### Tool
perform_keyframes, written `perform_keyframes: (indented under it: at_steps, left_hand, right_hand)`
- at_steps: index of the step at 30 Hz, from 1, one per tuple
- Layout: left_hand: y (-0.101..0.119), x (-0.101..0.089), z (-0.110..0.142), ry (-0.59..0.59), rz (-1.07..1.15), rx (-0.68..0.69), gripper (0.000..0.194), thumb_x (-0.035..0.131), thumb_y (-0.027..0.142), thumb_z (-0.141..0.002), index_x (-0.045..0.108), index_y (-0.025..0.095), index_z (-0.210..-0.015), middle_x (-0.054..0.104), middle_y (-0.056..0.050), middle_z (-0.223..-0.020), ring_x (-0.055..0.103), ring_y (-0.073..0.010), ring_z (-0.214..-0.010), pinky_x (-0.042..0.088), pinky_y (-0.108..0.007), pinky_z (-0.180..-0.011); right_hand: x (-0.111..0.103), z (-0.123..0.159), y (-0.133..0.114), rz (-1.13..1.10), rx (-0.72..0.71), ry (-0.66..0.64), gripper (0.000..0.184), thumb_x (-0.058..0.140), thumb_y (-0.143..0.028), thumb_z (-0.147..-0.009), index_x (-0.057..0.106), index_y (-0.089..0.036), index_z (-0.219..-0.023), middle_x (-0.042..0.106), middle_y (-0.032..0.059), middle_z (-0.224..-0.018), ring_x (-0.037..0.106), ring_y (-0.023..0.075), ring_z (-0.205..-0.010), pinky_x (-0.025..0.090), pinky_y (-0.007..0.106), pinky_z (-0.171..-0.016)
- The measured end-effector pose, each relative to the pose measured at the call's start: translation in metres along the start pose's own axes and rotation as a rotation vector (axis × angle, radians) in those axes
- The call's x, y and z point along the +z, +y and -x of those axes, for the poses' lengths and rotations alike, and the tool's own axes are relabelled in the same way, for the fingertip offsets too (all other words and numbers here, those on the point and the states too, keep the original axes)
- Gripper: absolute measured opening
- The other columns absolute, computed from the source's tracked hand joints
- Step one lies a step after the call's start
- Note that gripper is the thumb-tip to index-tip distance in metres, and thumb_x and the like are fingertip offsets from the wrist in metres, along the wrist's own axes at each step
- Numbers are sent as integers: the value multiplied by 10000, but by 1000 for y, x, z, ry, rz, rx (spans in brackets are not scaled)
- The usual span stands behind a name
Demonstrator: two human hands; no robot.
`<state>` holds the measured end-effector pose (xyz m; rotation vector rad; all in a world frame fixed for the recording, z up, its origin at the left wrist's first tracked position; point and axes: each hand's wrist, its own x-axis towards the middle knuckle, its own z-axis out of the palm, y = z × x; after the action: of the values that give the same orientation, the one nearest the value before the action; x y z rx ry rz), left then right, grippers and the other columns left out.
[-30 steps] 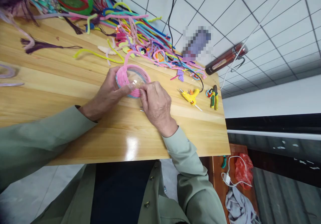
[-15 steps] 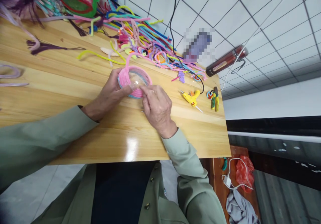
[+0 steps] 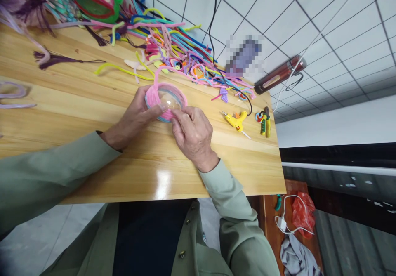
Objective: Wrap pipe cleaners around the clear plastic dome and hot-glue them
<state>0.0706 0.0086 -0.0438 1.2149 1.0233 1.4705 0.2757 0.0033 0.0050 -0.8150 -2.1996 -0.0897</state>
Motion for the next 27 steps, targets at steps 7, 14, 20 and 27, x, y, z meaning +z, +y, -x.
perform_keyframes:
  at_steps: [7, 14, 20, 27]
  left_hand:
    - [4, 2, 1, -4, 17, -1, 692, 873, 709, -940, 575, 276, -1389, 756, -107, -1451, 708, -351, -1368, 612, -604, -1212]
    - [2, 1, 0, 10, -10, -6, 737, 866, 740, -922, 563, 259, -1391, 739, -121, -1419, 712, -339, -1324, 625, -591, -1193]
    - [3, 1, 1, -4, -24, -2, 697, 864, 729, -933, 570, 306, -1403, 750, -75, -1420, 702, -356, -1367, 612, -576, -1201]
    - [1, 2, 0, -13, 32, 37, 660, 888, 691, -934, 592, 288, -1364, 764, -108, -1466, 732, -344, -1377, 627, -586, -1209]
  right_hand:
    - [0, -1, -2, -21, -1, 60, 226, 657, -193, -1121, 753, -204, -1325, 754, 97, -1108, 741, 234, -1028, 632, 380, -840]
    - [2, 3, 0, 7, -8, -6, 257, 630, -225, -1135, 758, -215, -1358, 762, 104, -1135, 749, 249, -1063, 652, 424, -895]
    - [0, 3, -1, -30, -10, 8, 364, 630, -237, -1132, 726, -243, -1482, 749, 101, -1169, 739, 248, -1078, 652, 422, -878]
    - [4, 4, 3, -2, 12, -42, 298, 627, -258, -1143, 790, -251, -1392, 766, 95, -1133, 739, 245, -1061, 641, 438, -911]
